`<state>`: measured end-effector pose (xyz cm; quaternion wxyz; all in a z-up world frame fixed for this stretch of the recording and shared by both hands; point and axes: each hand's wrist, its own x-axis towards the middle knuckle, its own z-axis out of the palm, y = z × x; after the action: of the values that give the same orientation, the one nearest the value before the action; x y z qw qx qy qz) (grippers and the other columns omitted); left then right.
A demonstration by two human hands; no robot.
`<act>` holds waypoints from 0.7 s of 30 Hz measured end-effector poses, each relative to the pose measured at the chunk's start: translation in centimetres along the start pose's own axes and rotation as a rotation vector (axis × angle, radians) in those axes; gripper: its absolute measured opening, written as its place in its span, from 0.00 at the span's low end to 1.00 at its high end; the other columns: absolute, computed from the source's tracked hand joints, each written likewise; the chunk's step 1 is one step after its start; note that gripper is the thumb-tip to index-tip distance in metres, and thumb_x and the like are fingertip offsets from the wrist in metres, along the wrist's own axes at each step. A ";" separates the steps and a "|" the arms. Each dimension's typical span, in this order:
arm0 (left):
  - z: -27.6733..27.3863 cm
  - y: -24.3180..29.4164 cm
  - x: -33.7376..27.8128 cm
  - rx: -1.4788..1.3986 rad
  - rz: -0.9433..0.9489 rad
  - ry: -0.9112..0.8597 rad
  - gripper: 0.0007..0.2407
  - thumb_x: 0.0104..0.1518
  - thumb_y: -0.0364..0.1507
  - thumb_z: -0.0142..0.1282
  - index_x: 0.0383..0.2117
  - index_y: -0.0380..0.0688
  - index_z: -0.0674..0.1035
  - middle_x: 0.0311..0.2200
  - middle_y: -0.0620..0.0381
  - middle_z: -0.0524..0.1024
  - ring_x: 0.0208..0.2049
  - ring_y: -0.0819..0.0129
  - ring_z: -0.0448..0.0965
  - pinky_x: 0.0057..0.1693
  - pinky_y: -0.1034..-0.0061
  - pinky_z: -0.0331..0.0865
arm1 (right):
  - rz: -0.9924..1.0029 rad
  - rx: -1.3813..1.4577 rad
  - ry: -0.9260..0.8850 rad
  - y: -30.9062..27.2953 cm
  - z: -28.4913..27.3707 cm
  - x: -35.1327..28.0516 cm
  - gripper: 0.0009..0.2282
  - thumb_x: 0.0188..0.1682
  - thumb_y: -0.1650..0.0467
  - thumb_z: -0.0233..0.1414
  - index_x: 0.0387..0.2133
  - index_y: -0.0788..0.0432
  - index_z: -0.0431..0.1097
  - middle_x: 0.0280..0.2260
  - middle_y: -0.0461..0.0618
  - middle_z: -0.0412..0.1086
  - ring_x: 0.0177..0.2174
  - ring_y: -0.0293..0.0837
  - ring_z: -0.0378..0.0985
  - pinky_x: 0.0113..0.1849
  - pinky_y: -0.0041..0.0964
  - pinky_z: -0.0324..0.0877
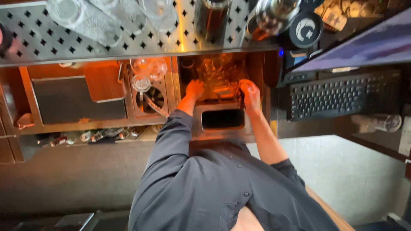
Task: Washing and rinsing cocktail shakers and glassware at a bar sink station.
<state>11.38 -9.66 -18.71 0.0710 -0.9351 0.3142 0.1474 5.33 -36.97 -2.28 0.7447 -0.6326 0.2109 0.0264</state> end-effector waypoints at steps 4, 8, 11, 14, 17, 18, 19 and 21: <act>-0.2 -1.2 -1.0 -0.200 0.091 -0.059 0.08 0.55 0.27 0.53 0.32 0.44 0.86 0.44 0.51 0.77 0.46 0.52 0.78 0.44 0.60 0.75 | 0.047 -0.010 -0.009 -1.8 0.1 -1.6 0.11 0.52 0.73 0.53 0.47 0.65 0.74 0.40 0.46 0.75 0.41 0.36 0.74 0.45 0.29 0.69; 1.5 -2.4 0.7 -0.593 -0.236 -0.045 0.12 0.54 0.34 0.59 0.36 0.36 0.83 0.38 0.38 0.80 0.37 0.40 0.82 0.43 0.53 0.77 | 0.064 0.001 -0.030 -1.5 0.2 -1.1 0.11 0.53 0.73 0.52 0.47 0.64 0.73 0.40 0.46 0.75 0.40 0.36 0.75 0.45 0.29 0.70; -0.8 -3.3 0.1 -0.781 -0.272 -0.202 0.13 0.56 0.40 0.58 0.31 0.43 0.86 0.36 0.41 0.82 0.38 0.41 0.81 0.47 0.55 0.76 | 0.156 0.035 0.018 -2.2 1.3 -0.9 0.11 0.52 0.72 0.53 0.47 0.64 0.73 0.38 0.47 0.75 0.37 0.37 0.75 0.40 0.31 0.71; -6.3 -3.3 -2.0 -0.909 -0.312 -0.235 0.21 0.58 0.49 0.62 0.28 0.42 0.87 0.34 0.41 0.82 0.38 0.42 0.82 0.49 0.58 0.76 | 0.140 0.042 0.003 -1.4 1.3 0.4 0.11 0.52 0.73 0.53 0.46 0.65 0.74 0.37 0.49 0.75 0.37 0.40 0.76 0.40 0.33 0.71; -1.8 -2.6 -2.4 -1.703 -0.398 -0.096 0.23 0.59 0.49 0.65 0.34 0.36 0.88 0.37 0.45 0.84 0.44 0.39 0.84 0.48 0.51 0.78 | 0.057 0.097 -0.001 0.9 0.7 2.8 0.12 0.51 0.73 0.53 0.46 0.66 0.74 0.41 0.50 0.76 0.41 0.42 0.78 0.45 0.34 0.74; -4.6 -2.6 -3.5 -1.703 -0.402 -0.098 0.23 0.59 0.49 0.65 0.34 0.36 0.88 0.37 0.45 0.84 0.44 0.39 0.84 0.48 0.51 0.78 | 0.060 0.098 -0.003 0.2 1.6 3.2 0.12 0.51 0.73 0.53 0.46 0.66 0.74 0.41 0.50 0.76 0.41 0.42 0.78 0.45 0.34 0.74; -7.3 -2.2 -4.7 -2.083 -0.427 -0.203 0.21 0.57 0.49 0.61 0.45 0.46 0.82 0.43 0.55 0.82 0.47 0.54 0.83 0.53 0.58 0.77 | 0.094 0.199 -0.012 -0.5 2.1 3.2 0.12 0.52 0.73 0.52 0.47 0.65 0.73 0.42 0.52 0.76 0.42 0.44 0.79 0.46 0.36 0.75; -10.9 -1.7 -6.1 -2.459 -0.451 -0.325 0.23 0.56 0.50 0.56 0.55 0.58 0.76 0.48 0.65 0.81 0.49 0.69 0.82 0.58 0.66 0.75 | 0.128 0.301 -0.017 -2.0 3.8 3.2 0.12 0.53 0.73 0.51 0.48 0.65 0.72 0.43 0.53 0.76 0.43 0.46 0.80 0.47 0.38 0.76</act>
<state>10.28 -7.34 -6.34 -0.7832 -0.3869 -0.2089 0.4396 9.89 -34.51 -1.08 0.8296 -0.4991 0.2460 0.0469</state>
